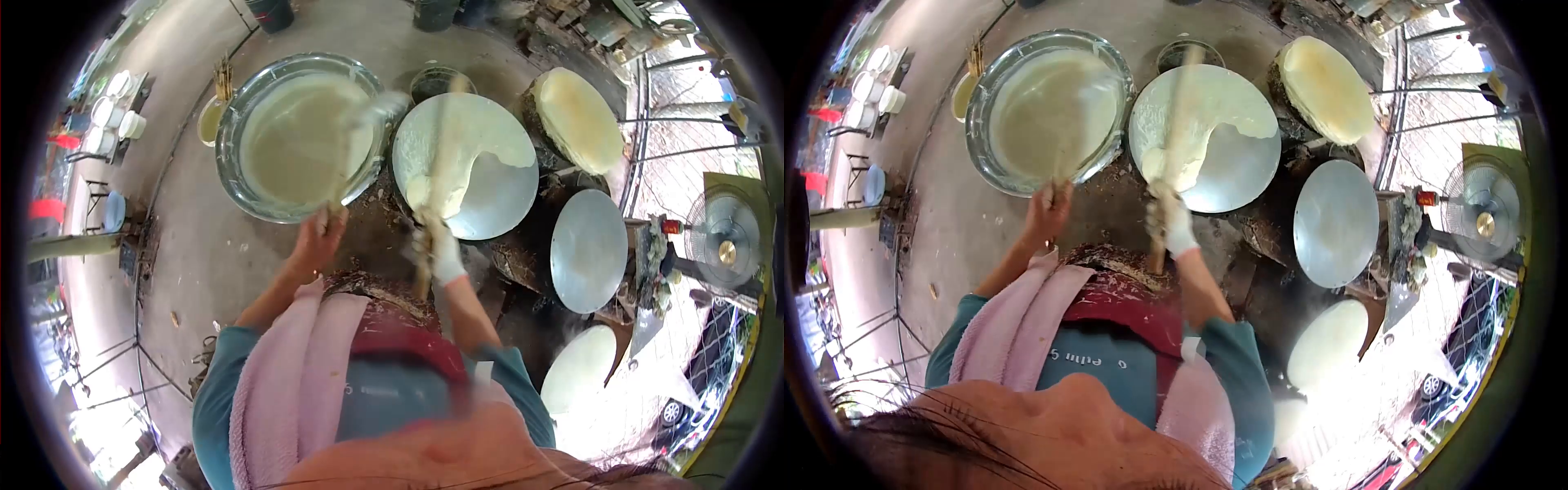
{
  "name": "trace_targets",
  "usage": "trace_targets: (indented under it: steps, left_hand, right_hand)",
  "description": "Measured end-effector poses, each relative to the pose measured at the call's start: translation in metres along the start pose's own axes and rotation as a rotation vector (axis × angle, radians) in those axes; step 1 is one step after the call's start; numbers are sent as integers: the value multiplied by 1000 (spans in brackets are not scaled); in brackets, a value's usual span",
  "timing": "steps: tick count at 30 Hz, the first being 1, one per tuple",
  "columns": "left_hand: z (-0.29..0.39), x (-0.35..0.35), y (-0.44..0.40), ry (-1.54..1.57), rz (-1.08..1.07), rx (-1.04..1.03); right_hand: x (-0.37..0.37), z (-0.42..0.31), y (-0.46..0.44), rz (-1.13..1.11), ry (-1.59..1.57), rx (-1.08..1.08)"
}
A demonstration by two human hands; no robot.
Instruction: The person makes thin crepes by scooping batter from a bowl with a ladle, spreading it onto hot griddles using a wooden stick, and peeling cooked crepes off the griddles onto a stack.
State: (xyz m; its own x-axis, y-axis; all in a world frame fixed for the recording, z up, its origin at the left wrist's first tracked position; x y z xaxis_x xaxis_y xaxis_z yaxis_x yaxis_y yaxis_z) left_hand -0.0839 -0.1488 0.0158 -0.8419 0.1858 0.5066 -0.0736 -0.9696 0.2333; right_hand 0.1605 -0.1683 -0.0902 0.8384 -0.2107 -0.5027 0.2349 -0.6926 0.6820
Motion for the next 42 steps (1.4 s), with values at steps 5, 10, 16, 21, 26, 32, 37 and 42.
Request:
trace_targets:
  steps: [5, 10, 16, 21, 26, 32, 37, 42]
  left_hand:
    - [-77, 54, 12, -543, 168, -447]
    - [-204, 54, 37, -472, 153, -208]
    - [-151, 47, 72, 880, 187, 424]
    - [-112, 21, 78, 805, 138, 369]
    - [-69, -24, 90, 731, 198, 413]
    - [-22, -70, 111, 661, 172, 404]
    - [0, -94, 111, 658, 212, 408]
    - [1, -101, 101, 646, 201, 365]
  right_hand:
    - [-4, 60, -82, 441, 508, 264]
    - [84, 52, -36, 698, 550, 360]
    - [71, 54, -24, 579, 1103, 521]
    - [111, 0, 47, 749, 1233, 187]
    - [138, -32, 41, 439, 844, 231]
    - [184, -45, 73, 484, 1491, 168]
    - [218, -105, 34, 462, 1211, 359]
    - [229, -53, 64, 368, 1417, 329]
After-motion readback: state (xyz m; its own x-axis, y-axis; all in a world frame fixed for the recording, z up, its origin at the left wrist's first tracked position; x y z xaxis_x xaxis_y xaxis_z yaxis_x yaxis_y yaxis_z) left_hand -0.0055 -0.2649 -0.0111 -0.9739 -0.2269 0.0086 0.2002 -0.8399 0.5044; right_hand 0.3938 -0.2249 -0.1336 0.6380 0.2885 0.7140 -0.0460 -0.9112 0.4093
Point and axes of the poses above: each hand's wrist, its own y-axis away from the middle knuckle, its own x-axis out of the back of the hand, z = x × y, the point moved 8 cm from there along -y, towards the middle knuckle, and after that the axes turned 7 degrees about -z, right-handed, at the moved point
